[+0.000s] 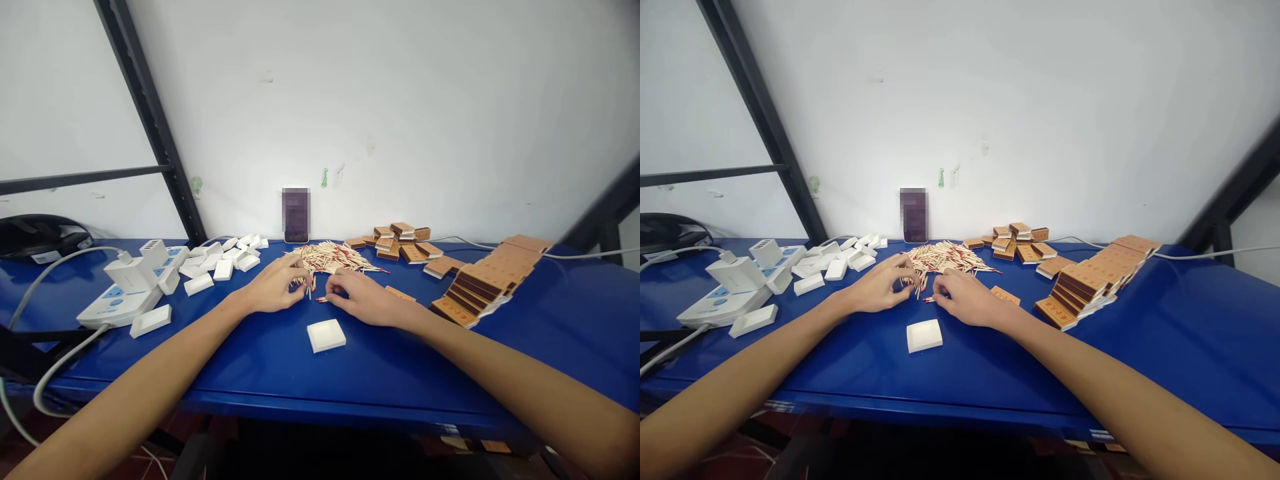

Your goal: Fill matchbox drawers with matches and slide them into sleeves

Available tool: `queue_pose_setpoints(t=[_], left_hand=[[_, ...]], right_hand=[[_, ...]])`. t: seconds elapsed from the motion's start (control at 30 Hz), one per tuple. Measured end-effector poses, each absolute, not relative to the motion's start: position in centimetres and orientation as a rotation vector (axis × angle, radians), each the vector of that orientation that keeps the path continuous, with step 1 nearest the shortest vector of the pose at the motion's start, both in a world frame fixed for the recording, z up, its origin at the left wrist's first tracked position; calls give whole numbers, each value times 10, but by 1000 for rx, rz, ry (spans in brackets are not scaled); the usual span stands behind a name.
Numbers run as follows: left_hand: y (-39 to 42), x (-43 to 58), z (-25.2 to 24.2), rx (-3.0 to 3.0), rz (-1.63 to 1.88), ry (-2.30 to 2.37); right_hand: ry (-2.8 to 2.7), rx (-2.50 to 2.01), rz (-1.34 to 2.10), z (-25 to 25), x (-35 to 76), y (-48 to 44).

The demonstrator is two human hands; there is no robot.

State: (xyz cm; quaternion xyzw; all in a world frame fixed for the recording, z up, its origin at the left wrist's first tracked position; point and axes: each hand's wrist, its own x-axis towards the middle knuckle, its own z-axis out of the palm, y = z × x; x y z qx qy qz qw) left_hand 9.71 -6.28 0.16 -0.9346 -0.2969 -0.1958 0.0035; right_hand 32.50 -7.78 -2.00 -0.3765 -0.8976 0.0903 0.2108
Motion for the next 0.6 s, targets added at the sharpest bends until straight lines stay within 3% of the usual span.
queue_pose_setpoints(t=[0.6], left_hand=[[-65,99,5,-2969,-412,-909]], right_hand=[[-2551,-1093,14,-27,322,-77]])
